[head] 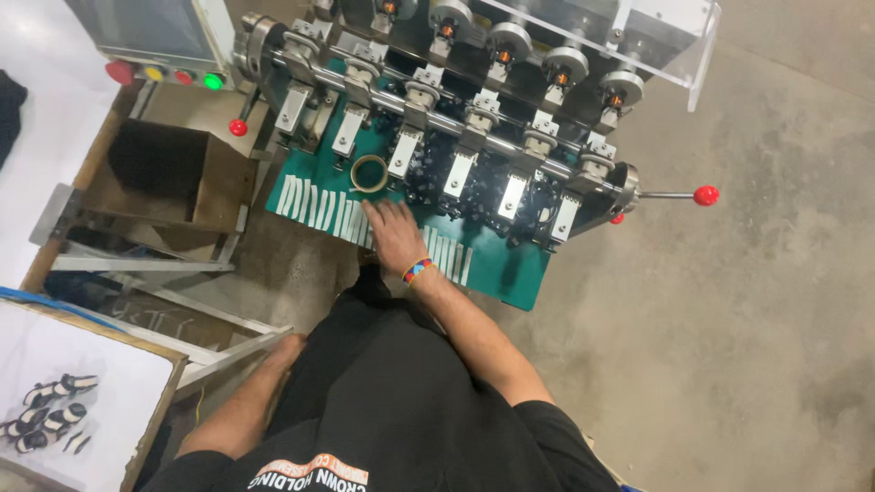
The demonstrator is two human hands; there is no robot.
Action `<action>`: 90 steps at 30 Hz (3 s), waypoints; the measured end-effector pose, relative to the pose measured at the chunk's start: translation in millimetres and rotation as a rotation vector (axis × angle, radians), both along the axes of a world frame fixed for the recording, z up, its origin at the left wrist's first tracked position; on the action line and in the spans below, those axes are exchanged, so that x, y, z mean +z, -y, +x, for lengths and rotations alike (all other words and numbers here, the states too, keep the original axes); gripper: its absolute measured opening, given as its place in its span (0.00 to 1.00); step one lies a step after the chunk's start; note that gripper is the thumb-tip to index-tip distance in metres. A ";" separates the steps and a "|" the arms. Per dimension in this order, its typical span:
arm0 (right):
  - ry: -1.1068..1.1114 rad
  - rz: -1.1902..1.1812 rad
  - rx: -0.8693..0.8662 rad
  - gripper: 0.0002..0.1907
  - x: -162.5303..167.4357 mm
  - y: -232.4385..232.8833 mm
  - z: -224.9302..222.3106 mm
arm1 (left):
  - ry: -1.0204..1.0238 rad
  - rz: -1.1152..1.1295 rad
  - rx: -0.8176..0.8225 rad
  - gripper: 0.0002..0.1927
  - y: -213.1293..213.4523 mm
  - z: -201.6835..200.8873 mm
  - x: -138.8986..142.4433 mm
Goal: The person stands at a benchtop winding machine, picking up small black cylindrical components from the green work mat and seating them into the machine's holders one at a time. They press control buttons, pull the machine's red-handled lever to cycle the mechanism, and at one point use scissors to trim material near the machine.
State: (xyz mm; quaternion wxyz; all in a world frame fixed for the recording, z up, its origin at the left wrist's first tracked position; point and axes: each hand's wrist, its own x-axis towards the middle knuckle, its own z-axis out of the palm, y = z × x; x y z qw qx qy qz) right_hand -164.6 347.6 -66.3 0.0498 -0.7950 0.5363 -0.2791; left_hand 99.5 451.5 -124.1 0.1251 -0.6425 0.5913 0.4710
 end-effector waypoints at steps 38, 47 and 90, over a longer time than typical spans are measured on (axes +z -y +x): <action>0.532 1.225 -0.584 0.21 -110.0 -318.3 -112.9 | -0.080 0.321 -0.067 0.36 105.0 -71.6 -86.2; 0.626 1.201 -0.714 0.20 -93.9 -272.0 -103.1 | -0.101 0.348 -0.081 0.35 143.7 -81.0 -56.4; 0.351 1.133 -0.967 0.18 -38.0 -108.4 -23.5 | -0.135 0.469 0.059 0.32 214.0 43.3 10.7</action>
